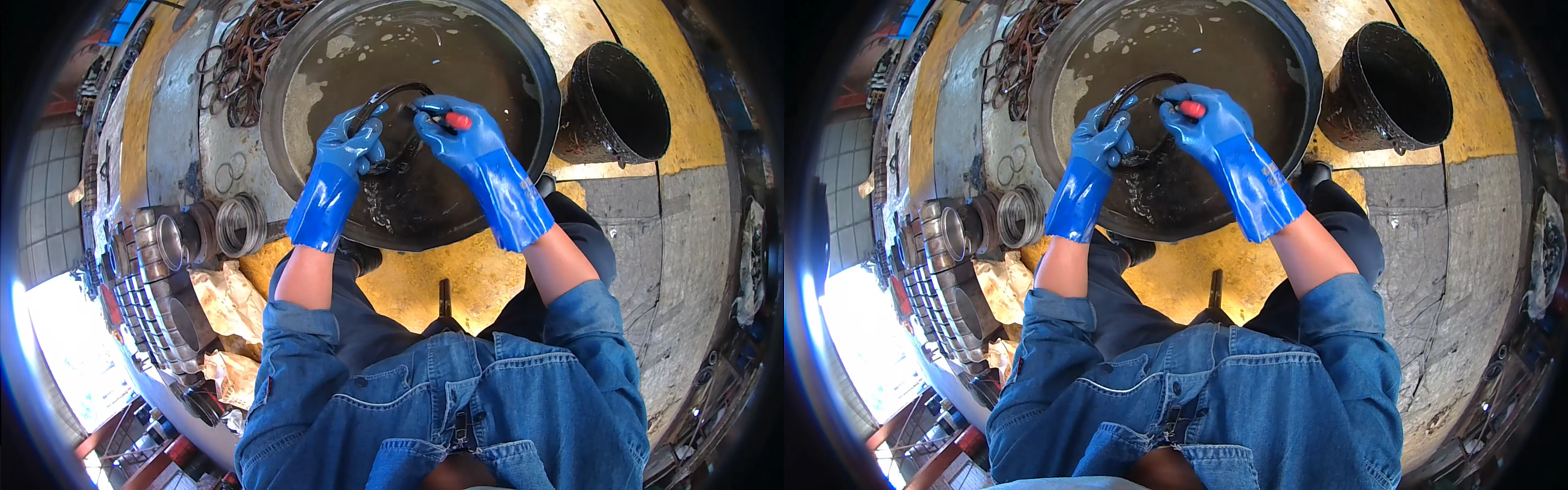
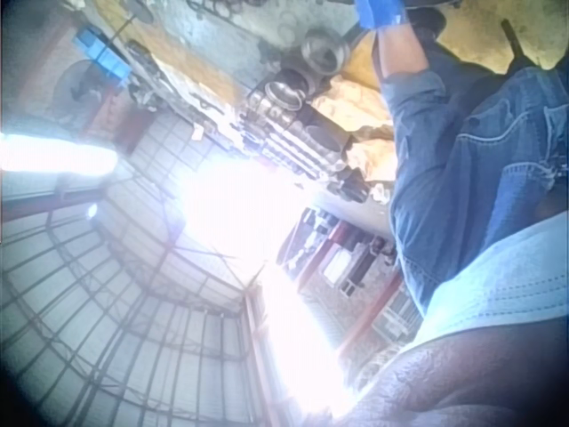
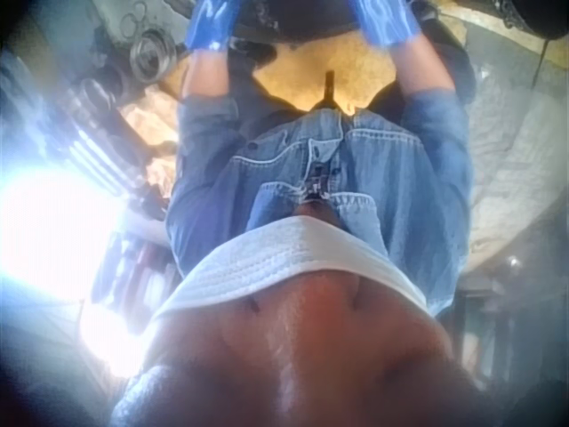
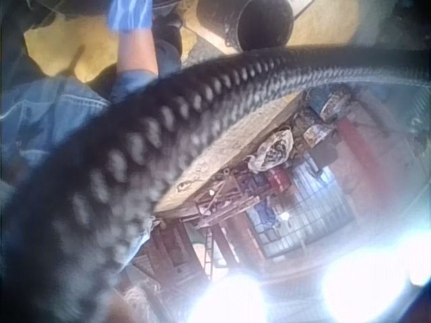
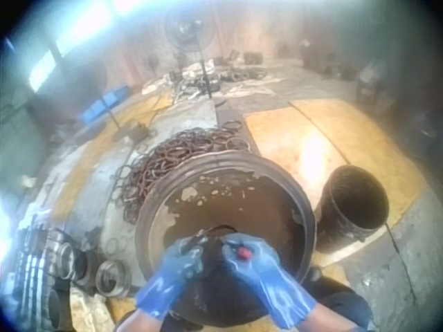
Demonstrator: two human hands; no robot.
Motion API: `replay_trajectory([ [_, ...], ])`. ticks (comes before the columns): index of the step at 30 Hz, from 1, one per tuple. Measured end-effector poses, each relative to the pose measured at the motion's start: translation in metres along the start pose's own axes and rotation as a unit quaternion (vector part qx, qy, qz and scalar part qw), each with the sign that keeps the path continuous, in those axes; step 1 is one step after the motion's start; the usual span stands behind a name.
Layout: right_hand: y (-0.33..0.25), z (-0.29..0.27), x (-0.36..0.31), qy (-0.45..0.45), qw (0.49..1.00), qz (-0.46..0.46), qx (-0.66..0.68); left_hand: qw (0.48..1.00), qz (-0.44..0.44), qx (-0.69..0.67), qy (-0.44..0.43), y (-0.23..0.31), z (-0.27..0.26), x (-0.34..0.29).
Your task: The person uses a brush to scrub a metal ring inside a bucket containing liquid.
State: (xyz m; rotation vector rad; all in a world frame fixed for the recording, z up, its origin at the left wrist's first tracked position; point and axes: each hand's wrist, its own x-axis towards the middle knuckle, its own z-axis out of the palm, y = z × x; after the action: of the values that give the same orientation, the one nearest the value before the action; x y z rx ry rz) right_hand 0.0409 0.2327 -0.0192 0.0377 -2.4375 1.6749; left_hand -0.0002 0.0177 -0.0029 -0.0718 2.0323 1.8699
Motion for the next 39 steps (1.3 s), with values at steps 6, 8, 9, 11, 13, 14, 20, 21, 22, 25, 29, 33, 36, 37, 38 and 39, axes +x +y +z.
replay_trajectory([
  [6, 0.026, 0.005, -0.004, 0.04, 0.982, 0.025, -0.181, 0.999, 0.014, -0.03, -0.023, 0.005, 0.005, -0.001],
  [8, 0.031, 0.009, 0.002, -0.041, 0.975, 0.212, -0.047, 0.999, 0.011, -0.024, -0.024, 0.004, 0.003, -0.002],
  [9, 0.034, 0.011, 0.004, -0.081, 0.95, 0.302, 0.021, 0.999, 0.009, -0.022, -0.024, 0.003, 0.003, -0.002],
  [11, 0.033, 0.013, -0.001, -0.122, 0.918, 0.335, 0.172, 0.999, 0.01, -0.034, -0.016, 0.004, 0.006, -0.004],
  [13, 0.026, 0.02, -0.014, -0.118, 0.859, 0.373, 0.331, 0.999, 0.012, -0.038, -0.013, 0.004, 0.005, -0.003],
  [14, 0.017, 0.018, -0.018, -0.107, 0.835, 0.362, 0.4, 0.999, 0.012, -0.036, -0.014, 0.003, -0.001, -0.001],
  [20, 0.015, -0.014, 0.001, -0.064, 0.912, 0.261, 0.308, 0.982, 0.051, -0.17, 0.056, 0.002, -0.029, 0.011],
  [21, 0.016, -0.019, 0.005, -0.059, 0.93, 0.259, 0.255, 0.977, 0.04, -0.194, 0.073, 0.005, -0.034, 0.012],
  [22, 0.014, -0.019, 0.004, -0.047, 0.948, 0.274, 0.156, 0.966, 0.042, -0.247, 0.064, 0.003, -0.041, 0.013],
  [25, 0.014, -0.013, -0.002, -0.079, 0.939, 0.265, 0.205, 0.9, 0.018, -0.434, -0.03, -0.008, -0.048, 0.018],
  [29, -0.007, -0.018, -0.005, -0.088, 0.921, 0.195, 0.327, 0.858, 0.002, -0.502, -0.108, -0.02, -0.036, 0.019],
  [33, 0.002, -0.017, 0.016, -0.145, 0.967, 0.21, 0.004, 0.977, 0.164, 0.104, 0.089, -0.029, -0.063, 0.033],
  [36, 0.021, -0.026, 0.009, -0.096, 0.985, 0.005, -0.141, 0.864, 0.273, 0.393, 0.156, 0.004, -0.024, 0.017],
  [37, 0.024, -0.025, 0.008, -0.077, 0.974, -0.082, -0.198, 0.79, 0.328, 0.496, 0.149, 0.012, -0.017, 0.014],
  [38, 0.02, -0.024, 0.007, -0.105, 0.96, -0.091, -0.243, 0.78, 0.381, 0.485, 0.106, 0.016, -0.012, 0.01],
  [39, 0.016, -0.02, 0.007, -0.124, 0.948, -0.082, -0.281, 0.812, 0.335, 0.476, 0.048, 0.015, -0.006, 0.006],
])
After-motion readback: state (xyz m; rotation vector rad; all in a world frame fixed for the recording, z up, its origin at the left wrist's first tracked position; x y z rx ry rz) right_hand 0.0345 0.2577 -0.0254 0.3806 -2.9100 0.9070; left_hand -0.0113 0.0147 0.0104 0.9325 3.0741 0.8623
